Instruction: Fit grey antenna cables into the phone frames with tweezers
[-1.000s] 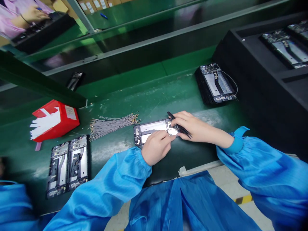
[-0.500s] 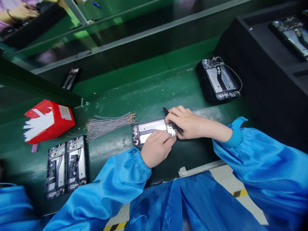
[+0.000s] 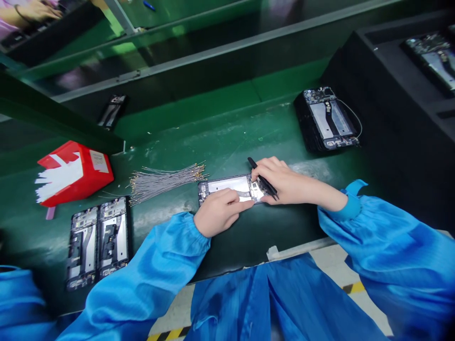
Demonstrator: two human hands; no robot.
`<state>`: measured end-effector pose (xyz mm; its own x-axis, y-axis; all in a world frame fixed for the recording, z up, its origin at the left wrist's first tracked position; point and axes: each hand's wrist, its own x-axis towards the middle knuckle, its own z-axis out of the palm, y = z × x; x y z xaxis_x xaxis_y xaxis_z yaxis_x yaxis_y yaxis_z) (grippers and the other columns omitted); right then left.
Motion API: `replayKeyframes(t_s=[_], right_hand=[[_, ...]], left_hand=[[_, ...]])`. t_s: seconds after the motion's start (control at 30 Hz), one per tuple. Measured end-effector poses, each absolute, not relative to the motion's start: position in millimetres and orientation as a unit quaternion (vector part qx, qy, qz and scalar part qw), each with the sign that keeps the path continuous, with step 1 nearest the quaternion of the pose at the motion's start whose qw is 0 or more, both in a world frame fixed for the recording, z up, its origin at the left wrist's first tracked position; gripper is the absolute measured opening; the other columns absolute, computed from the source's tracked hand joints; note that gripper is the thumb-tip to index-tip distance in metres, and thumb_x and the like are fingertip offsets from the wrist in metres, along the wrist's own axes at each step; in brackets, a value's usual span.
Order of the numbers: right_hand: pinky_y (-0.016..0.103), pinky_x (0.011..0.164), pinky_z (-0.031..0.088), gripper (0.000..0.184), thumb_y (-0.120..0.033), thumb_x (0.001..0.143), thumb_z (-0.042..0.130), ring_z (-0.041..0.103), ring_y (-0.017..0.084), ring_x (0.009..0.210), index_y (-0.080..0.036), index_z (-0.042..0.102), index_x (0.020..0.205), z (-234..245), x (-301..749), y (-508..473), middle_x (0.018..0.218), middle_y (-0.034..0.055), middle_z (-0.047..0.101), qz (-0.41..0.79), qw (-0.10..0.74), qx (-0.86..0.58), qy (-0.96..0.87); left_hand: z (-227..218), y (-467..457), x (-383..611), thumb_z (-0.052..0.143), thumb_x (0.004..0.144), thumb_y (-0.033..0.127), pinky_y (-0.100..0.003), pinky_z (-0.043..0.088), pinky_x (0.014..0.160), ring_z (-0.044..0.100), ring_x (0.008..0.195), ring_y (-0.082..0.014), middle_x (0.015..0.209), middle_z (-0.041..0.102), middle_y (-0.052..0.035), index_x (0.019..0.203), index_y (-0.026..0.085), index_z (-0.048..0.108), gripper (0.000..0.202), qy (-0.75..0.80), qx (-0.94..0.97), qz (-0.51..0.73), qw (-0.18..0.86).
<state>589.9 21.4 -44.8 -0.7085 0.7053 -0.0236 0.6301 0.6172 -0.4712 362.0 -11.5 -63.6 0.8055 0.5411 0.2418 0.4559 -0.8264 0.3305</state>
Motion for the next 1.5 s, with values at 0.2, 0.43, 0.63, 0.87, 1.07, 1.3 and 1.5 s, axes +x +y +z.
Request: replayKeyframes(t_s=[0.2, 0.43, 0.63, 0.87, 1.07, 1.3, 1.5], right_hand=[[0.031, 0.071, 0.031, 0.036, -0.023, 0.066, 0.062, 0.036, 0.024, 0.092, -0.02, 0.042, 0.097, -40.7, 586.5, 22.6, 0.101, 0.0079, 0.042, 0.228, 0.051, -0.386, -0.892], [0.031, 0.067, 0.032, 0.034, -0.021, 0.064, 0.055, 0.038, 0.024, 0.088, -0.021, 0.043, 0.095, -39.3, 583.5, 23.0, 0.099, 0.0078, 0.043, 0.199, 0.044, -0.381, -0.902], [0.035, 0.067, 0.034, 0.036, -0.027, 0.064, 0.057, 0.041, 0.026, 0.087, -0.024, 0.044, 0.098, -62.3, 592.9, 27.9, 0.099, 0.0082, 0.046, 0.199, 0.091, -0.366, -0.904], [0.036, 0.067, 0.033, 0.037, -0.033, 0.064, 0.061, 0.04, 0.026, 0.087, -0.024, 0.045, 0.097, -56.5, 590.1, 26.8, 0.098, 0.0087, 0.045, 0.188, 0.059, -0.393, -0.898], [0.03, 0.066, 0.029, 0.04, -0.03, 0.062, 0.063, 0.038, 0.024, 0.087, -0.022, 0.044, 0.096, -38.2, 574.2, 26.9, 0.098, 0.0072, 0.044, 0.187, 0.002, -0.406, -0.895], [0.029, 0.068, 0.028, 0.036, -0.029, 0.069, 0.062, 0.036, 0.022, 0.086, -0.022, 0.042, 0.097, -43.5, 579.9, 26.6, 0.098, 0.0061, 0.042, 0.22, 0.033, -0.382, -0.897], [0.029, 0.069, 0.028, 0.04, -0.031, 0.065, 0.066, 0.036, 0.023, 0.09, -0.021, 0.042, 0.096, -38.0, 575.8, 26.4, 0.099, 0.0062, 0.043, 0.221, 0.022, -0.392, -0.893]], left_hand=[[-62.5, -11.8, 363.9, 0.037, 0.082, 0.011, -0.024, 0.038, 0.061, 0.043, 0.066, -0.0128, 0.073, 0.048, -0.0023, 0.105, 0.02, 0.06, 0.034, 0.258, 0.944, 0.167, 0.119], [-63.3, -11.9, 363.4, 0.04, 0.081, 0.016, -0.025, 0.037, 0.06, 0.042, 0.066, -0.0134, 0.072, 0.044, -0.0015, 0.108, 0.024, 0.058, 0.034, 0.266, 0.949, 0.127, 0.108], [-63.2, -13.1, 368.1, 0.041, 0.085, 0.023, -0.026, 0.038, 0.065, 0.045, 0.073, -0.0138, 0.077, 0.046, -0.0016, 0.116, 0.031, 0.053, 0.034, 0.286, 0.953, 0.041, 0.094], [-61.5, -14.4, 368.9, 0.046, 0.082, 0.021, -0.027, 0.04, 0.064, 0.046, 0.073, -0.0154, 0.079, 0.048, -0.0025, 0.111, 0.028, 0.056, 0.032, 0.283, 0.95, 0.085, 0.103], [-61.0, -13.8, 367.0, 0.039, 0.078, 0.012, -0.025, 0.04, 0.063, 0.047, 0.066, -0.0135, 0.071, 0.049, -0.0017, 0.096, 0.019, 0.061, 0.029, 0.308, 0.923, 0.177, 0.146], [-63.3, -12.8, 366.7, 0.037, 0.078, 0.012, -0.023, 0.038, 0.06, 0.046, 0.062, -0.0117, 0.067, 0.05, -0.0009, 0.089, 0.02, 0.064, 0.03, 0.296, 0.917, 0.195, 0.18], [-62.8, -11.3, 364.9, 0.036, 0.078, 0.011, -0.022, 0.036, 0.057, 0.044, 0.061, -0.0112, 0.067, 0.049, -0.0013, 0.088, 0.02, 0.065, 0.032, 0.293, 0.909, 0.216, 0.202]])
